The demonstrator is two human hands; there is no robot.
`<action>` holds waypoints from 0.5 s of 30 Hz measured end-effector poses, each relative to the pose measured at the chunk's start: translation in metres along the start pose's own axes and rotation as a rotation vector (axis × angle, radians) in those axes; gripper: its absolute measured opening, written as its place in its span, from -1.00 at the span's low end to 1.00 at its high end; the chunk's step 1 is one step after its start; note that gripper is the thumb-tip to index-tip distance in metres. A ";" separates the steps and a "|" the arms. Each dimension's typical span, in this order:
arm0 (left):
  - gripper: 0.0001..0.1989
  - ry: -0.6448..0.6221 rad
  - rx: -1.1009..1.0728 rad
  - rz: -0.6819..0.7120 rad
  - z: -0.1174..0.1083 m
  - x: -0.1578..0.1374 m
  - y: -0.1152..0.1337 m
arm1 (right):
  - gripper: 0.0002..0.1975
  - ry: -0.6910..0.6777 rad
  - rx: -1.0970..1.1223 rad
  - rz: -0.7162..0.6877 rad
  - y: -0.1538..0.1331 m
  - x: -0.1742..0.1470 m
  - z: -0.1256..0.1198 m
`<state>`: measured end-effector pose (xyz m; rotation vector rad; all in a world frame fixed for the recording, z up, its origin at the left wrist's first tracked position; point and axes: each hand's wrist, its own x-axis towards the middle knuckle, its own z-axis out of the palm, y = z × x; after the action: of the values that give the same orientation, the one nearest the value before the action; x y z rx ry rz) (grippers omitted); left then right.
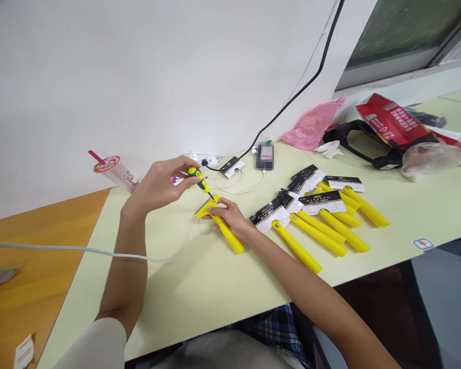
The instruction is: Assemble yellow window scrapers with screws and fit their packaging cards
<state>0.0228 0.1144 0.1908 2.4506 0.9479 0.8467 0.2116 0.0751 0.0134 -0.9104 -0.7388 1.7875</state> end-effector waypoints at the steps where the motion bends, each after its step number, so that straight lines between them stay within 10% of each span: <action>1: -0.79 -0.002 -0.002 -0.003 0.000 0.000 0.000 | -0.54 0.001 0.000 0.000 0.000 0.000 0.000; 15: -0.78 -0.084 0.016 -0.022 0.002 -0.002 0.003 | -0.55 -0.012 0.000 0.008 0.001 0.000 0.000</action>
<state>0.0244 0.1108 0.1903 2.4643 0.9531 0.7247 0.2112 0.0750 0.0124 -0.9047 -0.7441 1.8017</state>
